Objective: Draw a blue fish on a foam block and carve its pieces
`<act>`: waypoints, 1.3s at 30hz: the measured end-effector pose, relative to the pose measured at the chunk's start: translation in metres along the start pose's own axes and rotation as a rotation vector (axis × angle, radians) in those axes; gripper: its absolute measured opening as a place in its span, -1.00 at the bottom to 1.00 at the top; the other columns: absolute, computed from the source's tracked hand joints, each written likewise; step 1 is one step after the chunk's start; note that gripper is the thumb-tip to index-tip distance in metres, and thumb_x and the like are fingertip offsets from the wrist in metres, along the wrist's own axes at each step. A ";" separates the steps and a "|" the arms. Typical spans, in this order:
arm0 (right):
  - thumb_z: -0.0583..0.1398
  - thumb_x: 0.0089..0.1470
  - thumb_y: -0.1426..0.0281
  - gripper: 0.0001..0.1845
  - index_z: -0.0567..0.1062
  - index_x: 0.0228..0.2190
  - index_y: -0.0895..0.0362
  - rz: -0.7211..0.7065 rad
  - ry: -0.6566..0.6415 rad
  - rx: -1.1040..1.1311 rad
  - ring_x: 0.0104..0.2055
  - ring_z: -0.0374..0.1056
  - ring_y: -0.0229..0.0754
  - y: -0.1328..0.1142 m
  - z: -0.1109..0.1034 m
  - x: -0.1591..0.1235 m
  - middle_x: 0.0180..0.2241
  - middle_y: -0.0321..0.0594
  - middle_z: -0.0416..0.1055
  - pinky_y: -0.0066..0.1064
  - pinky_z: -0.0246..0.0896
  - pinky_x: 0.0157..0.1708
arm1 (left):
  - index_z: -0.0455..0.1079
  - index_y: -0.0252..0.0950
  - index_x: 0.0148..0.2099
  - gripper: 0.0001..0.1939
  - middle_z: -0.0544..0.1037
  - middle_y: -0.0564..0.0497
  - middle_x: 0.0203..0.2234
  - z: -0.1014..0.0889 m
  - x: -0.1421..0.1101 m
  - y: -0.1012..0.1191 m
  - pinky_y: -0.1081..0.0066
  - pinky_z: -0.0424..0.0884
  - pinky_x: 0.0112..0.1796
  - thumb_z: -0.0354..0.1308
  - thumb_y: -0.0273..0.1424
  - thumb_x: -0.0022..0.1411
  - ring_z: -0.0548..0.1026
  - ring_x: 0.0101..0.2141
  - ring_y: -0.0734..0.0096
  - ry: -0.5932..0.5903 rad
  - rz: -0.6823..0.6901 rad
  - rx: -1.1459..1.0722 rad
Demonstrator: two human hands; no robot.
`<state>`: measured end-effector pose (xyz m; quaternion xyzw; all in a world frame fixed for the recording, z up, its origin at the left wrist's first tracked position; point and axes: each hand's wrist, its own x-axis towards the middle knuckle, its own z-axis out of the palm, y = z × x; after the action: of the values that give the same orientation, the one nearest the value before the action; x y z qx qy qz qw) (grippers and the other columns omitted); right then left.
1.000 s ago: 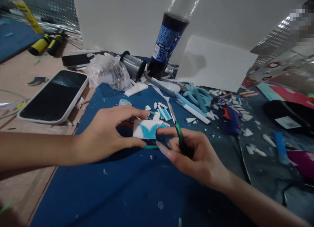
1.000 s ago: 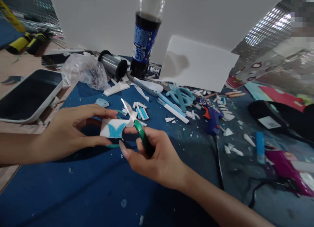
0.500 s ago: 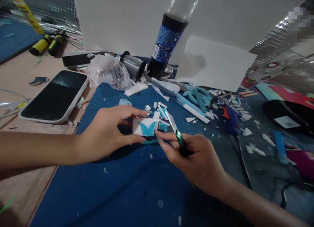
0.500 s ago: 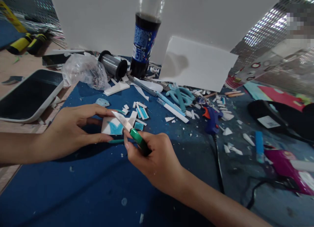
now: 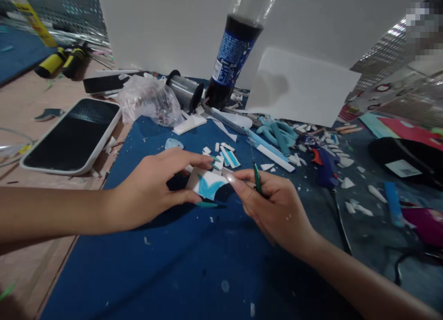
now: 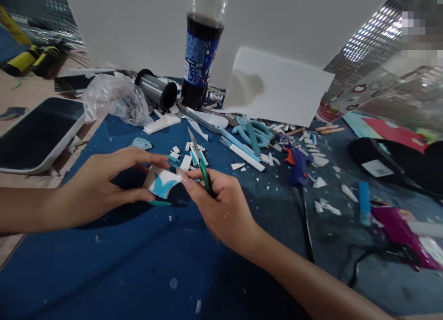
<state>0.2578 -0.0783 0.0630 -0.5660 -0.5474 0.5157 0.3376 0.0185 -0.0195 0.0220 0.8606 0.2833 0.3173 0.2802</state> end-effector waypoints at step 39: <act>0.19 0.35 -0.14 -0.47 0.50 -0.33 0.07 -0.168 -0.058 0.007 -0.75 0.00 -0.36 0.004 -0.005 -0.001 -0.71 -0.48 0.16 -0.40 -0.09 -0.72 | 0.40 -0.23 0.23 -0.76 0.60 -0.13 -0.01 0.004 -0.004 0.010 0.40 0.63 -0.03 0.10 -0.34 0.61 0.65 -0.06 0.26 0.013 0.243 0.135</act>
<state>0.2639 -0.0789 0.0604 -0.5018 -0.6007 0.5035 0.3658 0.0222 -0.0305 0.0244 0.9033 0.1994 0.3348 0.1794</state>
